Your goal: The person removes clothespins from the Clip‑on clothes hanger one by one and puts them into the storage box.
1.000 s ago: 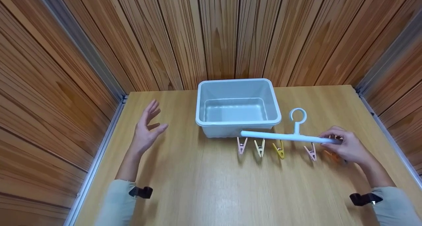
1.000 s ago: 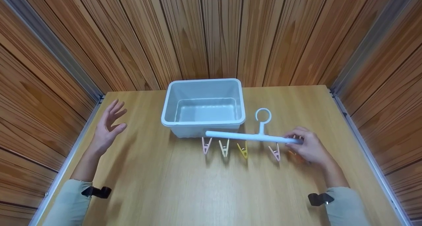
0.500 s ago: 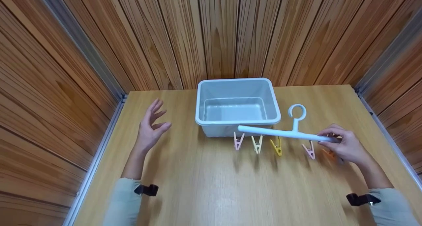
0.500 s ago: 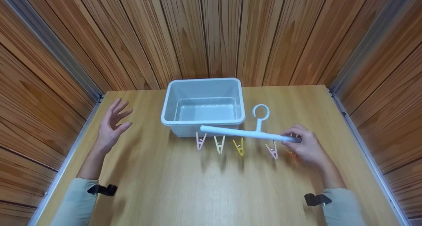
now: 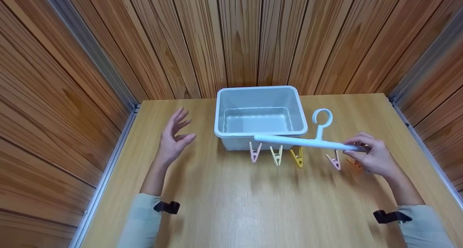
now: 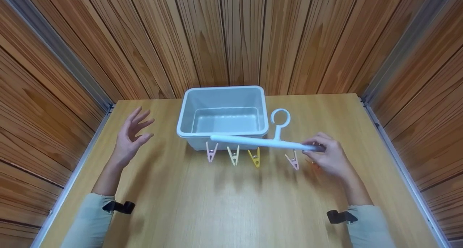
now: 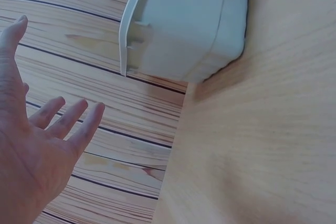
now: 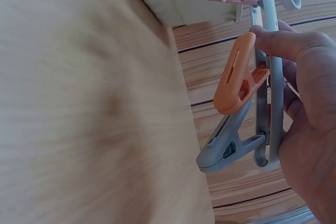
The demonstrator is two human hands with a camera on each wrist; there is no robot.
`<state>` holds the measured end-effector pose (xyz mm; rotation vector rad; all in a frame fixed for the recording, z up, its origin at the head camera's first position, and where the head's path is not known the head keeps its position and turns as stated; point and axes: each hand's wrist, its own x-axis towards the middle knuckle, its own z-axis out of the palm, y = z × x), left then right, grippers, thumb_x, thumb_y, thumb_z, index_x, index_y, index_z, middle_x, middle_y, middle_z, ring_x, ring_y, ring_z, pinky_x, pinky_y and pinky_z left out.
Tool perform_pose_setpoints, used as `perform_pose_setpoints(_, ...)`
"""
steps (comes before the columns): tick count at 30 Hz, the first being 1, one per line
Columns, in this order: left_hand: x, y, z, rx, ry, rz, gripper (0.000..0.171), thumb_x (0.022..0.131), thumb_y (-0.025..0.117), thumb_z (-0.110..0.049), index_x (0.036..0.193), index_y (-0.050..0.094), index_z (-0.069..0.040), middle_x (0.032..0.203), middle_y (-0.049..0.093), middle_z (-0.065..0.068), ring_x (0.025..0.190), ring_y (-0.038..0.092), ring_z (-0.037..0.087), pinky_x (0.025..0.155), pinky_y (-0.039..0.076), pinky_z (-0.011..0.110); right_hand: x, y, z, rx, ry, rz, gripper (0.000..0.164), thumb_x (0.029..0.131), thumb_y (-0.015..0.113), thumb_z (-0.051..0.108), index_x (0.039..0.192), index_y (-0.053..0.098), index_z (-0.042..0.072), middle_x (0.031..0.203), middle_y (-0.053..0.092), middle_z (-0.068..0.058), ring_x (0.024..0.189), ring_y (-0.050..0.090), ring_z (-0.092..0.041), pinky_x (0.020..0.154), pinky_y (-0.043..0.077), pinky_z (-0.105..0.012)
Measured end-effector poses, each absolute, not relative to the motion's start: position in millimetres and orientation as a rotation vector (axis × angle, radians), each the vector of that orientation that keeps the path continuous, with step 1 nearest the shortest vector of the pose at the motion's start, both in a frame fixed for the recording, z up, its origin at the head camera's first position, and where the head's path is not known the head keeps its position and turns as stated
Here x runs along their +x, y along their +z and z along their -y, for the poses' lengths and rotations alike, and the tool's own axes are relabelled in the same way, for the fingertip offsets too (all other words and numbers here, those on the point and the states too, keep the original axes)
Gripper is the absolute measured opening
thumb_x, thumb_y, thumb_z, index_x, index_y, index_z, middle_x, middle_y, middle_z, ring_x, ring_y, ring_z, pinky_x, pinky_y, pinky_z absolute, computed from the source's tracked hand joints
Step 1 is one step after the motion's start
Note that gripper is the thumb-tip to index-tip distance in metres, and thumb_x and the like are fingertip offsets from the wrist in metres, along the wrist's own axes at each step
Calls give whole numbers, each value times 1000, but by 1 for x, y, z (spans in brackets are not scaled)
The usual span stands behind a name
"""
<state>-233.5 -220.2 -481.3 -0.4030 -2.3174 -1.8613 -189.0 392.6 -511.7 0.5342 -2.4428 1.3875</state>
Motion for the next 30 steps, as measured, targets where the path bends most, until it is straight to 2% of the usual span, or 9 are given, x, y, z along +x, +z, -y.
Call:
perform_pose_setpoints(5, -232, -481, 215, -395, -1901, 2295, 88, 102, 77, -9, 178, 32, -18, 181, 44, 10, 161, 52, 42, 115, 60, 30, -189, -509, -385, 528, 1378, 2404, 32, 86, 79, -27, 112, 81, -8, 104, 72, 14, 92, 66, -2, 84, 58, -6)
perform_pose_setpoints(7, -230, -481, 214, -391, -1905, 2288, 88, 102, 78, -10, 178, 32, -16, 181, 44, 10, 161, 53, 41, 115, 60, 29, -190, -509, -382, 527, 1376, 2386, 32, 85, 79, -27, 111, 81, -8, 103, 72, 14, 92, 66, -1, 84, 58, -6)
perform_pose_setpoints(13, -229, -478, 209, -429, -1899, 2248, 87, 102, 79, -13, 176, 34, -11, 180, 45, 16, 160, 53, 47, 117, 61, 40, -195, -507, -369, 528, 1400, 2335, 33, 82, 81, -29, 109, 81, -10, 103, 72, 13, 92, 67, -1, 86, 59, -6)
perform_pose_setpoints(21, -230, -475, 197, -475, -1933, 2197, 87, 101, 79, -12, 176, 34, -10, 179, 47, 15, 159, 53, 48, 115, 61, 34, -197, -506, -350, 508, 1423, 2299, 31, 85, 80, -27, 109, 81, -9, 104, 72, 11, 92, 68, -1, 87, 59, -6)
perform_pose_setpoints(30, -229, -469, 178, -427, -1937, 2179, 86, 100, 80, -5, 175, 38, -12, 174, 54, 14, 153, 62, 41, 115, 63, 51, -198, -507, -325, 442, 1448, 2238, 29, 87, 79, -26, 110, 82, -10, 103, 70, 10, 95, 69, -2, 90, 59, -6)
